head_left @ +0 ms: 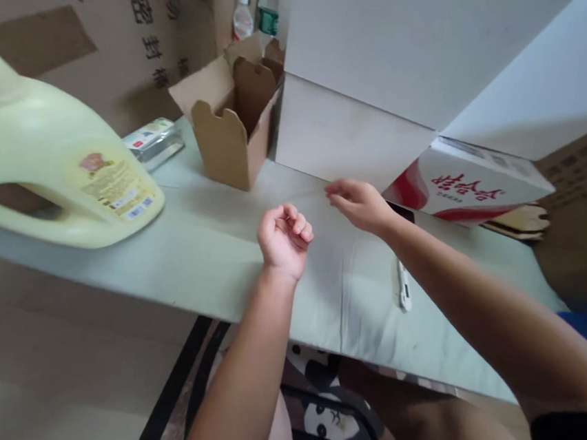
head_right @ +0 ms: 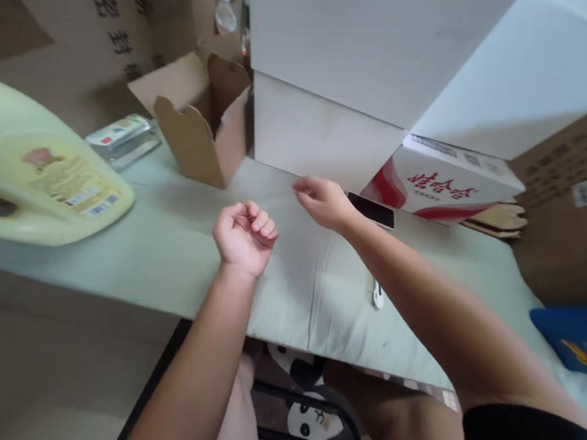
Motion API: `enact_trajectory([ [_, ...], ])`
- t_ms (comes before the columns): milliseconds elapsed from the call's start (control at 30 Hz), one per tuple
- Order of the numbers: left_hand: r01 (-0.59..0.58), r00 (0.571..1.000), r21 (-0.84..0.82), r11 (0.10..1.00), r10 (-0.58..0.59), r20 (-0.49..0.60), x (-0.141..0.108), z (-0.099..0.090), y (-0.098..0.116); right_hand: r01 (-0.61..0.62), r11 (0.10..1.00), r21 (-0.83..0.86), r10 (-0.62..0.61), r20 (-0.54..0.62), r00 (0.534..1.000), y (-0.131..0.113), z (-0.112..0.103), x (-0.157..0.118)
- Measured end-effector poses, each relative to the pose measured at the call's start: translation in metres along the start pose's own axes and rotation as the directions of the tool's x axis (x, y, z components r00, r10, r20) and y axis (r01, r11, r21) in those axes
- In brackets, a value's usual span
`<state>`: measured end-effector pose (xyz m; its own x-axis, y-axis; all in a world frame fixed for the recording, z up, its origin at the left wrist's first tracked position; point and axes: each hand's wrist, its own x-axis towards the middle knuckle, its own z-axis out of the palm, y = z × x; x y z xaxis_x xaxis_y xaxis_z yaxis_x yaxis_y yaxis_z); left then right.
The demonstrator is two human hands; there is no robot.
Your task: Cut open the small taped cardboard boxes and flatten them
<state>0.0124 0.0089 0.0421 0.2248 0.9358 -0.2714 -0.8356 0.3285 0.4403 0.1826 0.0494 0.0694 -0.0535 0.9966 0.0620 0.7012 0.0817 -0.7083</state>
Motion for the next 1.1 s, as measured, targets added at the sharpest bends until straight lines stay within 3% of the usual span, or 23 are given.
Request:
enact_trajectory([
  [67, -0.025, 0.999, 0.003, 1.0, 0.025, -0.031, 0.003, -0.002, 0.004, 0.261, 0.957, -0.123, -0.258, 0.043, 0.965, -0.047, 0.022, 0.031],
  [167, -0.064, 0.994, 0.024, 0.998, 0.066, -0.092, 0.011, -0.004, 0.004, 0.43, 0.875, -0.221, -0.408, 0.138, 0.902, -0.108, 0.052, 0.065],
  [267, -0.084, 0.988, 0.045, 0.995, 0.089, -0.122, 0.017, -0.004, 0.002, 0.367, 0.879, -0.305, -0.318, 0.199, 0.927, -0.138, 0.079, 0.088],
  [367, -0.16, 0.968, 0.085, 0.983, 0.173, -0.181, 0.019, -0.005, -0.001, 0.278, 0.907, -0.315, -0.219, 0.21, 0.953, -0.134, 0.093, 0.098],
  [433, -0.246, 0.906, 0.155, 0.957, 0.284, -0.314, 0.02, -0.009, 0.0, 0.275, 0.92, -0.279, -0.246, 0.133, 0.96, -0.119, 0.088, 0.092],
  [533, -0.303, 0.704, 0.326, 0.895, 0.441, -0.557, 0.021, -0.022, 0.003, 0.311, 0.929, -0.202, -0.337, -0.107, 0.935, -0.085, 0.058, 0.055],
  [600, -0.326, 0.595, 0.412, 0.851, 0.523, -0.61, 0.021, -0.032, 0.005, 0.337, 0.931, -0.138, -0.363, -0.265, 0.893, -0.06, 0.03, 0.013],
  [633, -0.355, 0.57, 0.439, 0.825, 0.563, -0.599, 0.02, -0.034, 0.006, 0.342, 0.935, -0.097, -0.354, -0.354, 0.866, -0.047, 0.017, -0.013],
  [667, -0.394, 0.569, 0.457, 0.798, 0.602, -0.561, 0.019, -0.035, 0.005, 0.339, 0.939, -0.062, -0.33, -0.444, 0.833, -0.034, 0.006, -0.04],
  [700, -0.436, 0.596, 0.458, 0.775, 0.629, -0.499, 0.017, -0.033, 0.003, 0.325, 0.945, -0.045, -0.301, -0.513, 0.804, -0.02, -0.003, -0.069],
  [733, -0.471, 0.652, 0.433, 0.768, 0.634, -0.415, 0.015, -0.03, -0.001, 0.312, 0.949, -0.032, -0.27, -0.592, 0.759, -0.008, -0.009, -0.096],
  [800, -0.514, 0.786, 0.34, 0.787, 0.591, -0.18, 0.009, -0.019, -0.014, 0.274, 0.959, 0.075, -0.152, -0.68, 0.718, 0.016, -0.012, -0.146],
  [833, -0.526, 0.83, 0.304, 0.794, 0.557, -0.021, 0.006, -0.013, -0.022, 0.246, 0.958, 0.145, -0.079, -0.694, 0.715, 0.027, -0.011, -0.165],
  [867, -0.547, 0.835, 0.305, 0.78, 0.532, 0.14, 0.003, -0.009, -0.031, 0.207, 0.961, 0.186, -0.028, -0.674, 0.738, 0.036, -0.009, -0.181],
  [900, -0.579, 0.814, 0.341, 0.74, 0.507, 0.283, 0.001, -0.006, -0.041, 0.155, 0.968, 0.196, 0.006, -0.64, 0.768, 0.045, -0.007, -0.192],
  [967, -0.646, 0.758, 0.445, 0.621, 0.453, 0.469, -0.001, -0.005, -0.057, 0.074, 0.991, 0.108, 0.006, -0.6, 0.8, 0.058, -0.004, -0.204],
  [1033, -0.699, 0.715, 0.513, 0.498, 0.492, 0.497, 0.001, -0.008, -0.066, 0.08, 0.996, 0.028, -0.042, -0.662, 0.749, 0.067, -0.004, -0.205],
  [1100, -0.707, 0.705, 0.569, 0.421, 0.491, 0.513, 0.006, -0.012, -0.071, 0.152, 0.986, 0.076, -0.046, -0.74, 0.671, 0.072, -0.005, -0.203],
])
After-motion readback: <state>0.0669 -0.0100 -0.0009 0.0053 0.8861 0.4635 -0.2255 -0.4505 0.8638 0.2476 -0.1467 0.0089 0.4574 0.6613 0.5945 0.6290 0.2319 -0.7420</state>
